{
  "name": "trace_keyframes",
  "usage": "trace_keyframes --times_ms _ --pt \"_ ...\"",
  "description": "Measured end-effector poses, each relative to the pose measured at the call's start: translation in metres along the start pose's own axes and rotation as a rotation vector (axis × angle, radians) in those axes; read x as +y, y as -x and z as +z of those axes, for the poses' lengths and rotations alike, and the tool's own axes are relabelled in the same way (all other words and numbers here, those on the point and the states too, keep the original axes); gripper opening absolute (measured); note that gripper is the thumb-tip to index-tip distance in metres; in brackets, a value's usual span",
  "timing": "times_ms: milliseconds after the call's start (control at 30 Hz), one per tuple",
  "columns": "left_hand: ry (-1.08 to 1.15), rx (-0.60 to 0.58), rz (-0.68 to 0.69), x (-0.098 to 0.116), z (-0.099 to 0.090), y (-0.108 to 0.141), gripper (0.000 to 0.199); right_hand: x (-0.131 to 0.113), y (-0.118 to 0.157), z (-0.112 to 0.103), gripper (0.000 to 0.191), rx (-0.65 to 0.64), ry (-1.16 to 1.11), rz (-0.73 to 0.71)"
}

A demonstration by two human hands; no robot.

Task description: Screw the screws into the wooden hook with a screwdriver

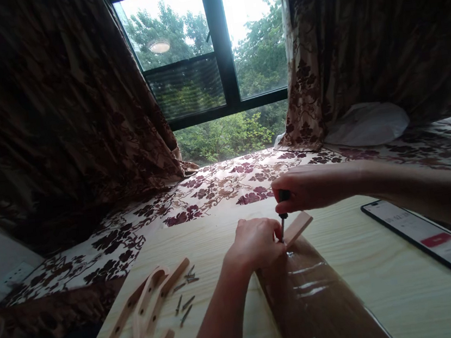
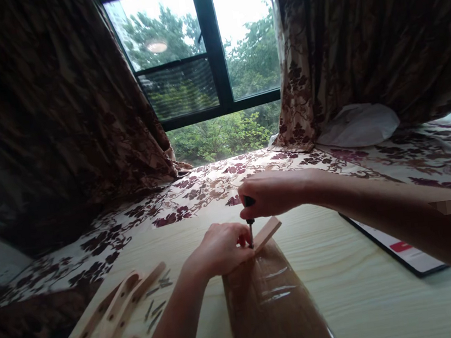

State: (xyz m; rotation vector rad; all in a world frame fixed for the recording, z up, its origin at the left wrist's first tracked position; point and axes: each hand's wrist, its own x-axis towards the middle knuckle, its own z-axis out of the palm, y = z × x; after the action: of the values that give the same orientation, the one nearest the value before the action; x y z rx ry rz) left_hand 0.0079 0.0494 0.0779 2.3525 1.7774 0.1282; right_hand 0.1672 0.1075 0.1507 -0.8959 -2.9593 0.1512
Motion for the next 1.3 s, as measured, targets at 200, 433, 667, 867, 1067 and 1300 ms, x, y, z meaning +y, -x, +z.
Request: trace_keyframes --times_ms 200,433,667,867,1067,1300 --pt "0.009 -0.013 -0.009 0.000 0.000 0.000 0.011 0.005 0.000 -0.001 0.010 -0.027 -0.108 -0.089" --pt "0.008 -0.003 -0.005 0.001 0.000 0.001 0.011 0.001 0.001 0.002 0.017 -0.001 -0.035 -0.027" --pt "0.012 -0.008 -0.006 -0.001 0.000 0.000 0.011 -0.007 0.001 -0.003 0.010 -0.024 -0.026 -0.088" --pt "0.015 0.002 -0.007 -0.001 0.002 0.000 0.011 -0.006 -0.002 0.002 0.018 0.014 0.034 -0.022" --pt "0.018 -0.009 -0.001 0.000 0.001 0.000 0.012 -0.006 0.000 -0.004 0.009 -0.024 0.002 -0.060" --pt "0.015 -0.007 0.001 0.000 0.000 0.000 0.012 -0.007 0.001 0.000 0.016 0.008 0.006 -0.029"
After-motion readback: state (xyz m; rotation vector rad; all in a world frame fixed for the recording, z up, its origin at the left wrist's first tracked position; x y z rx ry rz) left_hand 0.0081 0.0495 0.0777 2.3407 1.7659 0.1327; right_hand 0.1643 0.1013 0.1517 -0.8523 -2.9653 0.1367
